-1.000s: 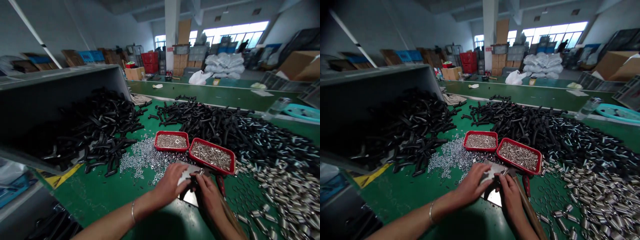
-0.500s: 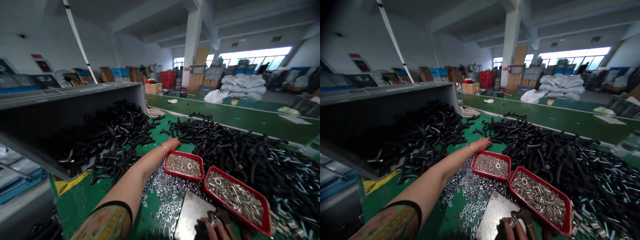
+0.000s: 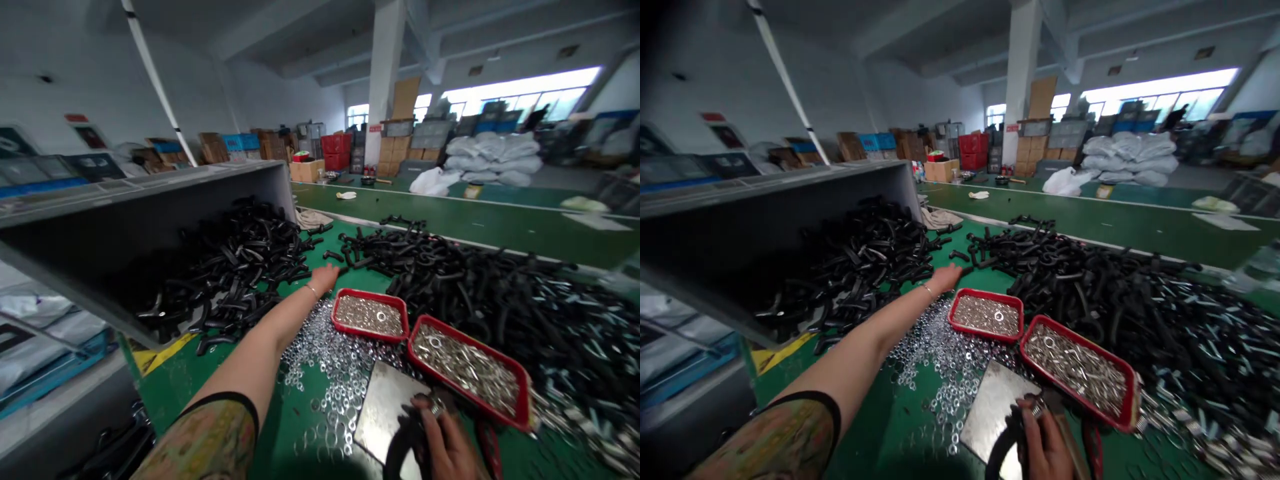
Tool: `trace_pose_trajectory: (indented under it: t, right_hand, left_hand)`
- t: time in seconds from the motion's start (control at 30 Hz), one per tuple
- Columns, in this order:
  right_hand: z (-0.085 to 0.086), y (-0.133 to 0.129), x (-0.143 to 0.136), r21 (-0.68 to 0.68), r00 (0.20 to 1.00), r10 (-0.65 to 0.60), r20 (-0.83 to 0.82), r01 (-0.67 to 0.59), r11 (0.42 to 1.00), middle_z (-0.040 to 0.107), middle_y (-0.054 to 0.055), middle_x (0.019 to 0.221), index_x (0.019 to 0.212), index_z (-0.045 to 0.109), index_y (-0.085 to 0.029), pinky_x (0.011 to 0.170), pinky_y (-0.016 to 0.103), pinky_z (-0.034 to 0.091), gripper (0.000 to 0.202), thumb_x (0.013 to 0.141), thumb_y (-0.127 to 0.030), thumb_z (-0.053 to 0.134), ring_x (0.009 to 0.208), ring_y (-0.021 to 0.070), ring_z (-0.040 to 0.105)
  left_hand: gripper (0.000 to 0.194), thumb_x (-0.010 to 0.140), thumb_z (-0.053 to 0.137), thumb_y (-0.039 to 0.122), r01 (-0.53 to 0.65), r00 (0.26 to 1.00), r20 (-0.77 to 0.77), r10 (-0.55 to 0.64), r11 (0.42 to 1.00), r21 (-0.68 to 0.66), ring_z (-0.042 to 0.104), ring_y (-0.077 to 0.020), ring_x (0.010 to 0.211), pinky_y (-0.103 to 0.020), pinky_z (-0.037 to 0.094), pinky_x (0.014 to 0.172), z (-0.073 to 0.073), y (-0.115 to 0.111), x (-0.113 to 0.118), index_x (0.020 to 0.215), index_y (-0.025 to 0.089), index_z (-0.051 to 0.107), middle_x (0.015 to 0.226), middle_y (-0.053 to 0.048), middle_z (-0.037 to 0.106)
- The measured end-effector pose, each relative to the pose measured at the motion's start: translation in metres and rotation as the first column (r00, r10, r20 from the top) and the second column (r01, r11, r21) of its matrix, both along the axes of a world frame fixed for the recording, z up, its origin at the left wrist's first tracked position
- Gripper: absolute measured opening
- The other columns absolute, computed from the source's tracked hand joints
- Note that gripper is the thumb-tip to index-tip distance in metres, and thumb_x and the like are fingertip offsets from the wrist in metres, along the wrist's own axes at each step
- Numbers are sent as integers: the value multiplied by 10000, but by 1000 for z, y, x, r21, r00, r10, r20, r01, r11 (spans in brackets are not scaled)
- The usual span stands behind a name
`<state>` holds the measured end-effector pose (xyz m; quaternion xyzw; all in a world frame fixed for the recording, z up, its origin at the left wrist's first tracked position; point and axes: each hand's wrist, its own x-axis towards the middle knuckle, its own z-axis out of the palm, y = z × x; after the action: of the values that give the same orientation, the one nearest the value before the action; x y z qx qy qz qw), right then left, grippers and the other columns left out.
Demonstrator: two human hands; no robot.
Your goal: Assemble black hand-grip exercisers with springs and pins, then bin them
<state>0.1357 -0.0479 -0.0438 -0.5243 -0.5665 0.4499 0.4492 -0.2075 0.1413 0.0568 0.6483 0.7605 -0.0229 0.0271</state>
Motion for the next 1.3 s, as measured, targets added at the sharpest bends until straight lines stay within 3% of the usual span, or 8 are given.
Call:
trace_pose_trajectory:
  t: [0.13,0.37,0.43,0.5,0.57,0.67,0.83,1.3]
  right_hand:
    - [10,-5,-8,-124,977,-12,-213,-15,992,550,-40,667,1054,601,-209,446,226,390,379,894,-552,588,505,129,509]
    - [12,-4,-13,-15,995,85,-46,-86,996,540,-24,718,906,571,-204,601,240,406,308,936,-508,534,656,152,545]
    - [17,-4,-15,26,989,126,81,-129,991,554,-8,719,827,547,-208,631,252,404,314,945,-498,513,691,170,553]
    - [24,-5,-16,42,971,156,181,-166,985,539,-13,682,784,525,-216,618,256,385,314,952,-480,499,673,173,536]
    - [35,-9,-16,56,955,173,243,-192,980,524,-21,653,766,507,-223,607,258,369,309,955,-467,493,657,173,521]
    - [54,-16,-12,69,935,191,298,-221,973,514,-33,637,768,488,-231,605,261,359,305,965,-463,483,634,168,505]
    - [73,-25,3,71,911,176,372,-218,973,567,-14,672,815,515,-229,619,270,382,268,973,-441,471,664,183,549]
    - [80,-28,14,28,845,304,440,-351,936,556,4,693,804,470,-243,601,281,369,237,981,-397,441,659,196,559]
  left_hand:
    - [309,942,478,204,-79,997,34,76,991,107,628,-313,1043,-446,501,875,12,-36,-18,1221,75,500,1215,-225,566]
    - [367,889,587,467,-204,884,457,-97,800,564,638,-231,965,-395,515,914,26,-122,-34,1061,143,571,1028,-59,672]
    - [368,902,572,485,-267,734,648,-203,790,551,652,-207,879,-361,542,819,29,-157,-6,1111,184,539,1011,-64,683]
    - [367,956,453,502,-283,449,851,-273,860,425,648,-176,730,-322,541,677,25,-187,34,1173,207,470,920,-52,688]
    - [373,968,391,526,-169,182,969,-167,965,198,580,-142,546,-270,479,530,12,-210,79,1150,209,461,762,-13,664]
    - [365,958,398,542,-15,33,998,60,998,-60,490,-128,446,-240,393,464,-15,-229,136,1040,205,513,561,45,560]
    - [383,967,378,520,65,-2,993,115,991,-115,480,-143,474,-247,371,503,-40,-238,175,1032,195,570,494,50,497]
    - [406,1001,332,568,239,71,996,52,969,-68,393,-115,398,-222,322,441,-38,-241,186,1023,192,481,468,89,427]
